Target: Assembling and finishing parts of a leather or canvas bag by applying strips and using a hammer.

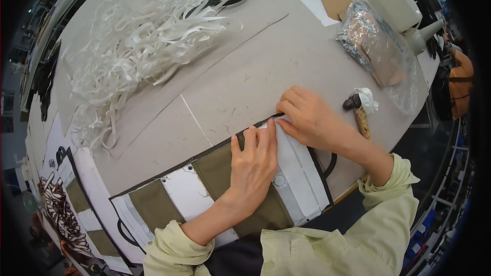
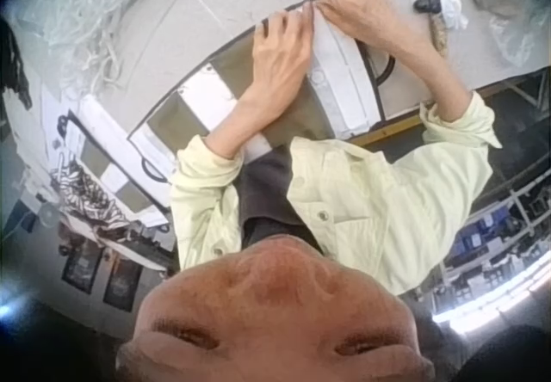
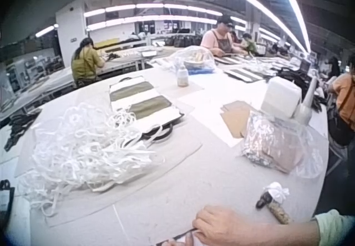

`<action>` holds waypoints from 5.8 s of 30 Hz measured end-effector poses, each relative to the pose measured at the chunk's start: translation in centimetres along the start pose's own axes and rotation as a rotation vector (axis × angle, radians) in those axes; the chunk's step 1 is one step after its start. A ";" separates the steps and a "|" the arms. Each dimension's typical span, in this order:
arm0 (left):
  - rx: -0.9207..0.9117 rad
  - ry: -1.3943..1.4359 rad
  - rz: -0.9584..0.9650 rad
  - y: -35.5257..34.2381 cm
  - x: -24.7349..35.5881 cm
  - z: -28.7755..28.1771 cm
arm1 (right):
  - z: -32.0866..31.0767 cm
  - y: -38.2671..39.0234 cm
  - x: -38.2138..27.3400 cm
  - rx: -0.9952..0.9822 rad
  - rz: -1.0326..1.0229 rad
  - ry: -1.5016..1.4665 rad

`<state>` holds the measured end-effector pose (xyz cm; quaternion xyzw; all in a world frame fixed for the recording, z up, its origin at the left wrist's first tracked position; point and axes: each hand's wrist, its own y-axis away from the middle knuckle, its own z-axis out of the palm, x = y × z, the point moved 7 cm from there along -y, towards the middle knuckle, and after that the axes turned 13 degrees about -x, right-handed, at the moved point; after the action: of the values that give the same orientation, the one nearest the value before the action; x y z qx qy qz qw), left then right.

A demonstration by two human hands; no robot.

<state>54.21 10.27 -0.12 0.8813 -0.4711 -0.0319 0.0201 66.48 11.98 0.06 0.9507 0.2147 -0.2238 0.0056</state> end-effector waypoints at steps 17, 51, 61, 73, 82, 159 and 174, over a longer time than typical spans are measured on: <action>0.062 0.039 -0.034 0.1 0.2 0.2 | 2.4 -1.0 -2.0 -0.105 -0.094 0.502; 0.055 -0.001 -0.029 0.6 0.1 0.5 | 0.6 1.4 0.2 0.102 -0.090 -0.029; -0.065 -0.101 -0.043 0.3 0.3 1.2 | 0.5 1.7 -0.9 0.094 -0.127 0.114; -0.096 -0.128 -0.032 0.3 0.5 1.2 | 1.2 2.1 -2.4 -0.014 -0.148 0.371; -0.090 -0.149 -0.037 0.2 0.5 1.3 | 0.1 2.9 -0.6 0.127 0.046 -0.013; 0.193 0.382 0.136 2.1 -3.0 1.2 | 3.5 -1.9 2.7 -0.223 0.509 -0.478; 0.228 0.371 0.159 2.3 -2.2 1.1 | 2.8 -5.6 1.2 -0.520 0.274 -0.245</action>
<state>51.02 10.87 -0.96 0.8287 -0.5279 0.1857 0.0089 63.93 17.27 -2.50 0.9034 0.1324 -0.2716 0.3044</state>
